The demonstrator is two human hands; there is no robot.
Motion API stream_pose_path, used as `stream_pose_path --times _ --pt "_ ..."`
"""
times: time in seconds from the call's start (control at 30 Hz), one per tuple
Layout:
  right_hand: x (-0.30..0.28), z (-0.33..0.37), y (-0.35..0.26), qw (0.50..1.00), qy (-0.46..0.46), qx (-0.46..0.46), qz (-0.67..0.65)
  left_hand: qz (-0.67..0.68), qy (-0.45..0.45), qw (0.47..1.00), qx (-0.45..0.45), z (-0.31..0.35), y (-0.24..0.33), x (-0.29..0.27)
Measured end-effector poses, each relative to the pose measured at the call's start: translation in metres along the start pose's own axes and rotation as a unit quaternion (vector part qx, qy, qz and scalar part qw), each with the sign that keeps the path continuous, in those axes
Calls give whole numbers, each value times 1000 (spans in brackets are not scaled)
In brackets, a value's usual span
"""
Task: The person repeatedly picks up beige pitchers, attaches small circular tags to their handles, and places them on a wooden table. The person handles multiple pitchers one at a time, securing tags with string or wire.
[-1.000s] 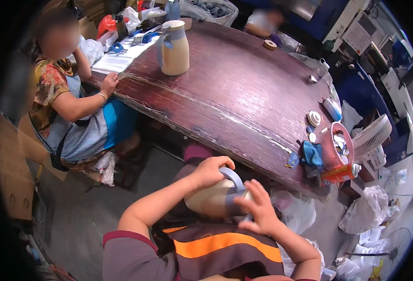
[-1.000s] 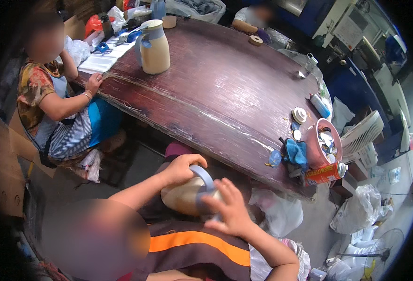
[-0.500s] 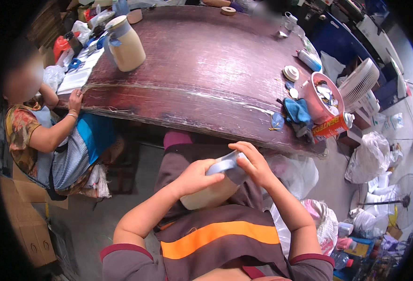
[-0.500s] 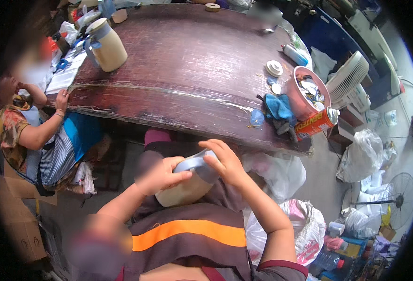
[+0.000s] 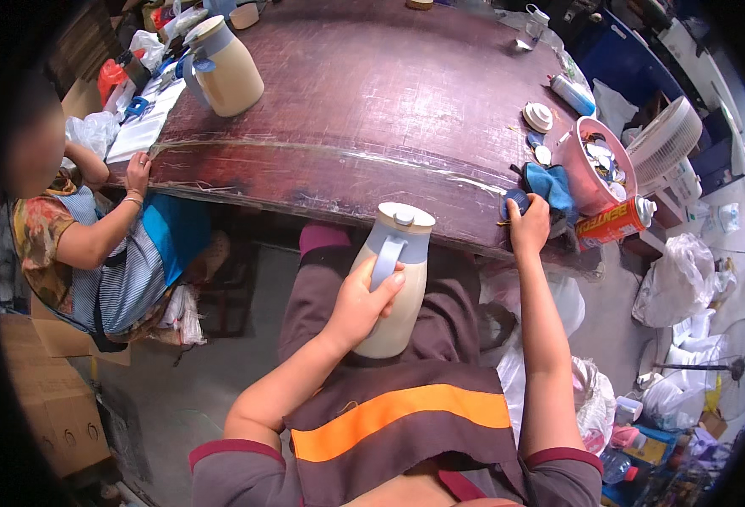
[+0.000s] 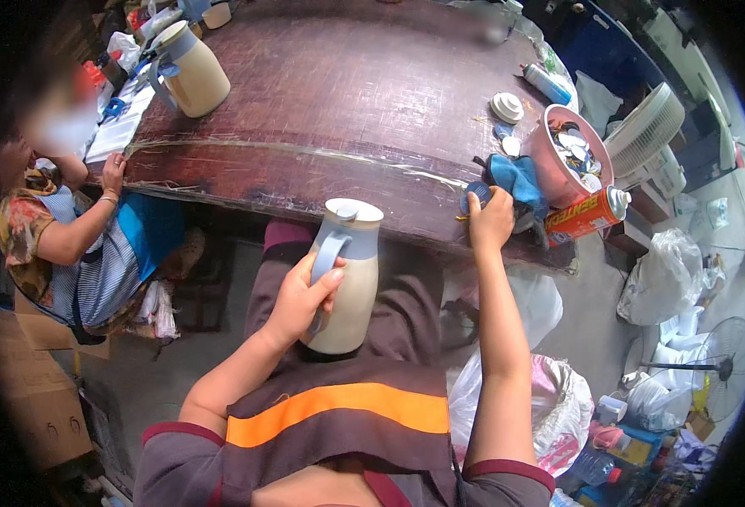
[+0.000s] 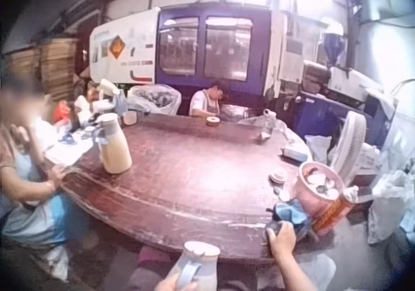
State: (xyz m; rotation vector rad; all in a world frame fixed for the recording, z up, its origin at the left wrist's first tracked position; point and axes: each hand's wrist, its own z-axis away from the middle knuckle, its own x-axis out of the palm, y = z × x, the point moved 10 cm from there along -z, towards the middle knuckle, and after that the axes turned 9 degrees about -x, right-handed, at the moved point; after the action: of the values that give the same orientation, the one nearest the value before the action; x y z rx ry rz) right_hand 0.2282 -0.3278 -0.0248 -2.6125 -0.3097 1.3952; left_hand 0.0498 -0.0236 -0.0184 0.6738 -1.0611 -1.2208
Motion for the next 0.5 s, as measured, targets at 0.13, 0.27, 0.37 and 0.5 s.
stream_pose_path --times 0.13,0.27,0.37,0.5 --pt "-7 -5 6 971 59 -8 -230 70 -4 997 -27 1 -15 -10" --pt "-3 -2 64 807 100 190 -549 110 14 993 -36 -1 -22 -20" --pt "14 4 61 802 -6 227 -553 117 20 993 -28 -4 -27 -32" --pt "-28 74 -122 760 -273 164 -567 56 42 997 -22 -6 -25 -45"
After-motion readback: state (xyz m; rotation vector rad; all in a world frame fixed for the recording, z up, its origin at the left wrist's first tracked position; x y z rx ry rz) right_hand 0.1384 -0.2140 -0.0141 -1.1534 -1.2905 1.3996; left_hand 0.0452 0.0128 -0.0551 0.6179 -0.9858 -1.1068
